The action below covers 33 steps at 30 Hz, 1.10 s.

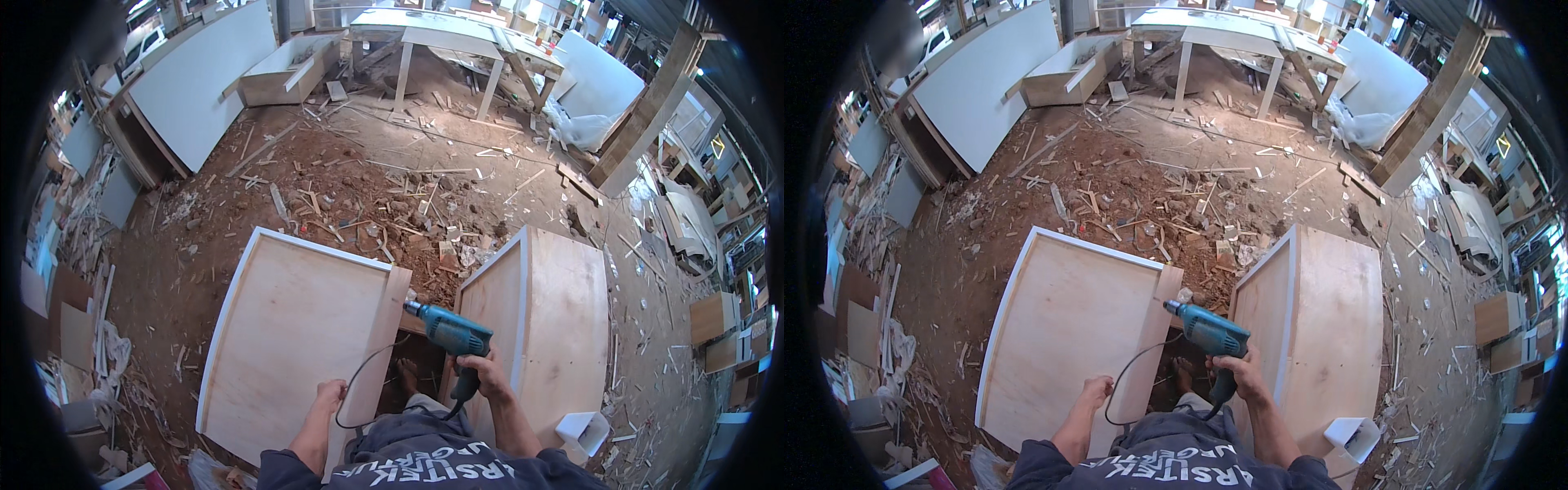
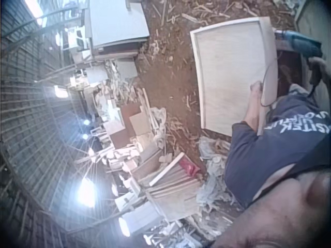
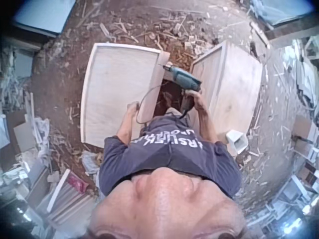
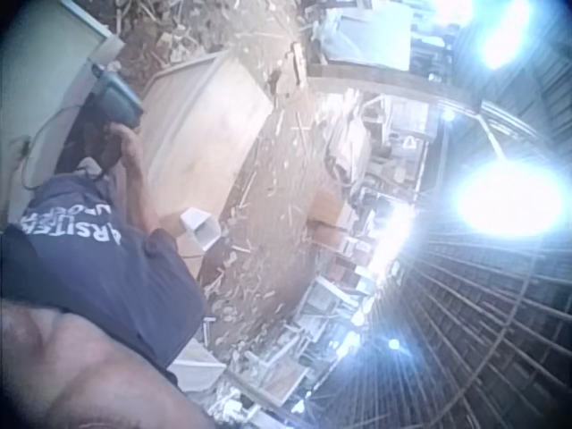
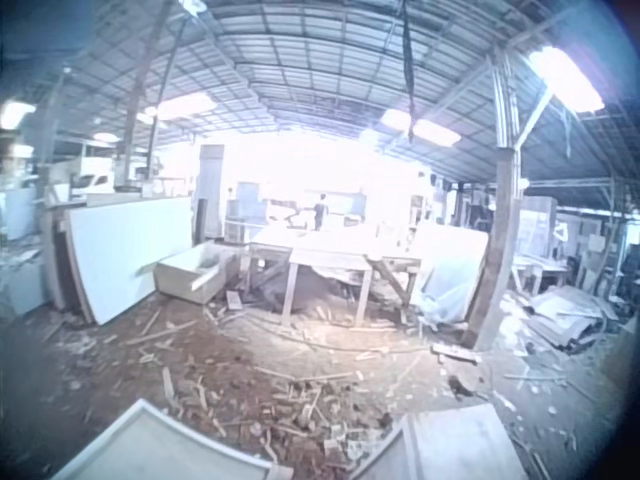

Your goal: The person uses a power drill to drill holes into the wooden panels of a cabinet frame.

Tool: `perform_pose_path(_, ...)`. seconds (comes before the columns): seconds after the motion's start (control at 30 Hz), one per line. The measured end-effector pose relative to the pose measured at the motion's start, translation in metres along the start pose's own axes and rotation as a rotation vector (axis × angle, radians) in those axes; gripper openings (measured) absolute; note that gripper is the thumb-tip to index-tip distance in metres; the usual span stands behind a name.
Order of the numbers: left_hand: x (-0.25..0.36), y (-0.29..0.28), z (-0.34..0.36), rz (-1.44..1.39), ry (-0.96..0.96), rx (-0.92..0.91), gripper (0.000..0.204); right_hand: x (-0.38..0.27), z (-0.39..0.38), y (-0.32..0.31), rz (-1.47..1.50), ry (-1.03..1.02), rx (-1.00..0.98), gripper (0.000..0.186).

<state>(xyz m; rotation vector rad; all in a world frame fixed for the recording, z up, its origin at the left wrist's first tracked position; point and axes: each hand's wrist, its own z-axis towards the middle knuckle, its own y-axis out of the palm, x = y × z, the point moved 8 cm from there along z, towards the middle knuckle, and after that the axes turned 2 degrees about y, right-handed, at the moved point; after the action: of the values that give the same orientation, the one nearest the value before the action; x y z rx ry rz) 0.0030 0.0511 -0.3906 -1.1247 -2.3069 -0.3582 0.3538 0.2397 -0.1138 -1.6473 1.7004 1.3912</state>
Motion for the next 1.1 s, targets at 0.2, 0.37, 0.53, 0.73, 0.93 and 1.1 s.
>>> perform_pose_path(0.2,0.107,0.045,-0.054,-0.401,0.299,-0.093,0.014,-0.045,-0.023,0.024,-0.115,-0.098,-0.029,0.061)
perform_pose_path(0.37,0.195,0.067,-0.135,-0.643,0.480,-0.398,0.014,-0.038,-0.083,0.087,-0.248,-0.067,-0.154,0.070)
perform_pose_path(0.53,0.182,0.031,-0.164,-0.929,0.496,-0.637,0.020,-0.010,-0.118,0.128,-0.304,-0.076,-0.210,0.070)
perform_pose_path(0.73,0.183,0.010,-0.181,-0.903,0.442,-0.596,0.015,-0.006,-0.116,0.146,-0.353,-0.053,-0.215,0.071)
perform_pose_path(0.93,0.193,0.014,-0.139,-0.921,0.315,-0.592,0.012,-0.016,-0.073,0.143,-0.364,0.003,-0.219,0.071)
perform_pose_path(1.1,0.212,0.057,-0.078,-0.780,0.171,-0.587,0.010,-0.030,-0.003,0.112,-0.375,0.058,-0.189,0.070)
